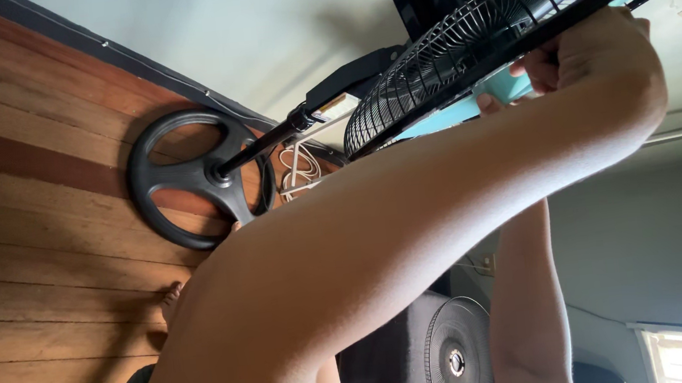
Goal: The person assembles a standing fan by attaching a light blue fan blade to the motor shaft and securing it with a nut. They then attach the front wire cage and use a screwdriver to tighten the cage's retaining screw.
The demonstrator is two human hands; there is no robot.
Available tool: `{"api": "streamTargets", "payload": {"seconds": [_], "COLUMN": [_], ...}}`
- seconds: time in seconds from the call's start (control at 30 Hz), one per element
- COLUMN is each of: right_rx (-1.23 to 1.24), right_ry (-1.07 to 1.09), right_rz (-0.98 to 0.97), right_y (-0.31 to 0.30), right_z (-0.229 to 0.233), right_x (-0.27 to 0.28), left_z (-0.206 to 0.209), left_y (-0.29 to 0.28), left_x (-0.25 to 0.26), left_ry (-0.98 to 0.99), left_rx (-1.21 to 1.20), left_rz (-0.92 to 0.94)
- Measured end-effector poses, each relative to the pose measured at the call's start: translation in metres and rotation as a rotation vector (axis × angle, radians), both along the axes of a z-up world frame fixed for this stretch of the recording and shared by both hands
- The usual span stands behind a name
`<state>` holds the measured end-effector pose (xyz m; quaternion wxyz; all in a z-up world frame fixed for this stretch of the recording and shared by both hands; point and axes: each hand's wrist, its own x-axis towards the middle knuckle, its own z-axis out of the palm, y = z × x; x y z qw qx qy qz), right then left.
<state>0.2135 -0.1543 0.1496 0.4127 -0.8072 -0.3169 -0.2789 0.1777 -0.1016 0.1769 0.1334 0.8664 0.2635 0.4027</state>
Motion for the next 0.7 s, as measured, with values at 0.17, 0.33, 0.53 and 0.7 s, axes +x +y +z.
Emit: {"api": "streamTargets", "payload": {"seconds": [0.17,0.33,0.53,0.7], "right_rx": [0.035,0.023,-0.022,-0.029], "right_ry": [-0.073,-0.007,0.151,0.187], "right_rz": [0.009,-0.024,-0.099,-0.129], "right_y": [0.007,0.000,-0.011,-0.013], "right_z": [-0.001,-0.009,-0.031,-0.030], "right_x": [-0.003,-0.005,-0.009,-0.001], "left_z": [-0.024,-0.047,-0.046,-0.057], "left_y": [-0.030,-0.071,-0.073,-0.001], "left_x": [0.000,0.022,0.049,0.002], "left_ry": [0.077,0.467,1.295,0.377], "left_rx": [0.090,0.483,1.252,0.154], "left_rz": [0.482,0.663,1.008,-0.365]}}
